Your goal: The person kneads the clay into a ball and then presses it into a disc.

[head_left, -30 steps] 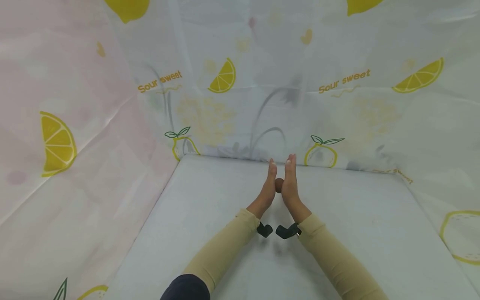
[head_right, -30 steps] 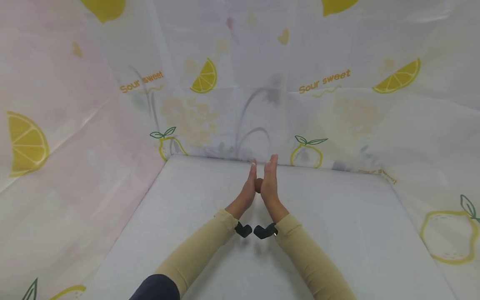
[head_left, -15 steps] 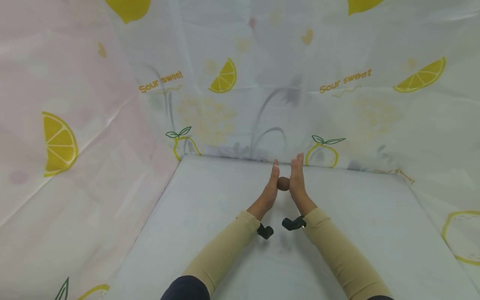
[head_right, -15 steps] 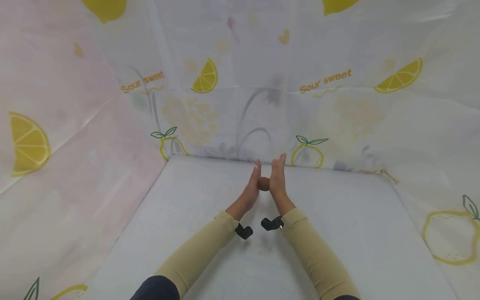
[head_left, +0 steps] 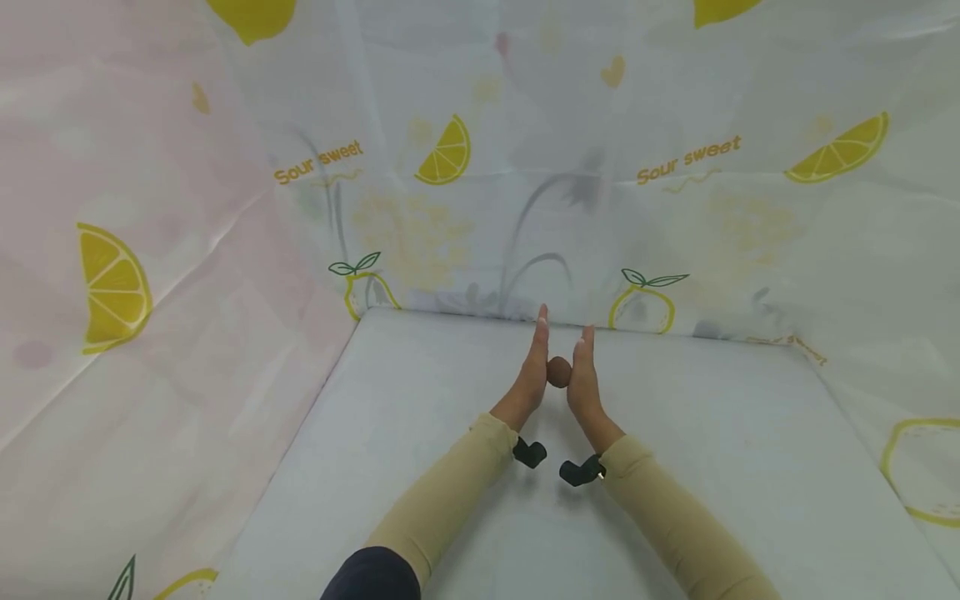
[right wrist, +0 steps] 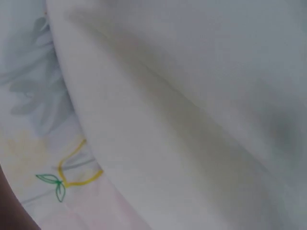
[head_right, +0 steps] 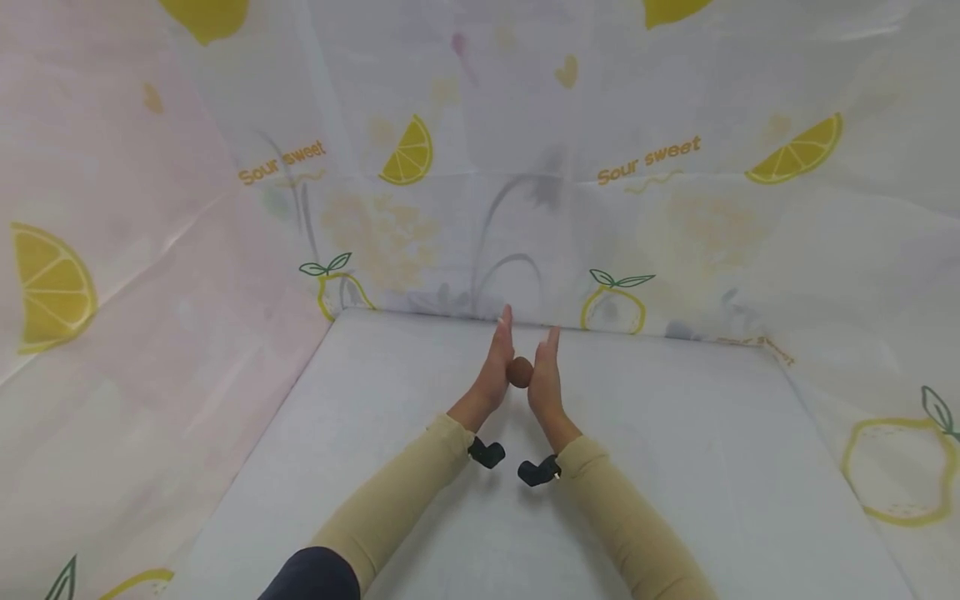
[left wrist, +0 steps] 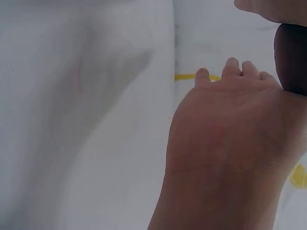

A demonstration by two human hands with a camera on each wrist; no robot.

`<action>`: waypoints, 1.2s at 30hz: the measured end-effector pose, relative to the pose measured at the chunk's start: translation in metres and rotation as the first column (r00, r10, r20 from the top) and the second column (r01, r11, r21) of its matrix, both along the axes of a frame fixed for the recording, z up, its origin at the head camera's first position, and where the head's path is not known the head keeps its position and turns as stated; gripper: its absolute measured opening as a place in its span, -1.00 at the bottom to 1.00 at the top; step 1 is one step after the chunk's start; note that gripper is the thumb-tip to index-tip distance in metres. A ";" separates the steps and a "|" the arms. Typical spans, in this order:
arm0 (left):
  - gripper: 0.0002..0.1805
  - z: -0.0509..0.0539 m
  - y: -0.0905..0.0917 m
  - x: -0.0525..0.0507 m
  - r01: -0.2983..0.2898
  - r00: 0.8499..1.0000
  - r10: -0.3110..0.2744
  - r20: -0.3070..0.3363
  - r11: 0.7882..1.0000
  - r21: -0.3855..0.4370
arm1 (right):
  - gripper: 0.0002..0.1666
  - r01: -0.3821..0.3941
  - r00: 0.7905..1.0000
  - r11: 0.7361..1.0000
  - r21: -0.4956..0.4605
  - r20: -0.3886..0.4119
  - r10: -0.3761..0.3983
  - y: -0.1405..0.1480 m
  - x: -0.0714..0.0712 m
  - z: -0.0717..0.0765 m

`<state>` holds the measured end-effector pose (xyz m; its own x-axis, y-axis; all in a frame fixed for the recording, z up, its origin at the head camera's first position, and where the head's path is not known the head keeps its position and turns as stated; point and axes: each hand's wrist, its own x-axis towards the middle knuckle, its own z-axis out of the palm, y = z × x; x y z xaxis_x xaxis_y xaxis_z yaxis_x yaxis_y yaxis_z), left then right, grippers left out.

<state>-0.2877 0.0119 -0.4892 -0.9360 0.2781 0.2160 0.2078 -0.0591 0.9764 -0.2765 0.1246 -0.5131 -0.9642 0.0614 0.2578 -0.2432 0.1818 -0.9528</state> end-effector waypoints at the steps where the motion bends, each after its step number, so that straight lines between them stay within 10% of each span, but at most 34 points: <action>1: -0.24 0.000 -0.001 0.000 -0.011 1.000 0.011 0.007 1.000 -0.005 | -0.28 -0.015 1.000 1.000 -0.006 -0.007 0.015 -0.004 0.006 0.005; 6: -0.23 -0.003 -0.004 -0.003 -0.038 0.998 0.038 0.053 0.999 -0.011 | -0.34 -0.058 0.996 0.998 -0.021 -0.066 0.056 -0.024 0.033 0.030; 14: -0.15 -0.003 -0.006 -0.004 -0.056 0.995 0.056 0.088 0.998 0.005 | -0.30 -0.060 0.996 0.998 -0.022 -0.070 0.059 -0.032 0.033 0.054; 22: -0.08 -0.007 -0.002 -0.004 -0.010 0.997 0.007 0.082 0.999 0.036 | -0.24 -0.021 0.998 0.995 -0.099 -0.062 0.014 -0.019 -0.003 0.036; 36: -0.05 0.000 0.003 0.001 0.093 0.995 -0.096 0.022 0.992 0.089 | -0.14 0.095 0.995 0.988 -0.124 0.011 -0.095 0.005 -0.022 0.025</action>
<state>-0.2871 0.0150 -0.4890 -0.9119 0.3466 0.2196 0.1720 -0.1630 0.9715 -0.2989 0.1294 -0.4884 -0.9537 0.1839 0.2380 -0.2260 0.0840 -0.9705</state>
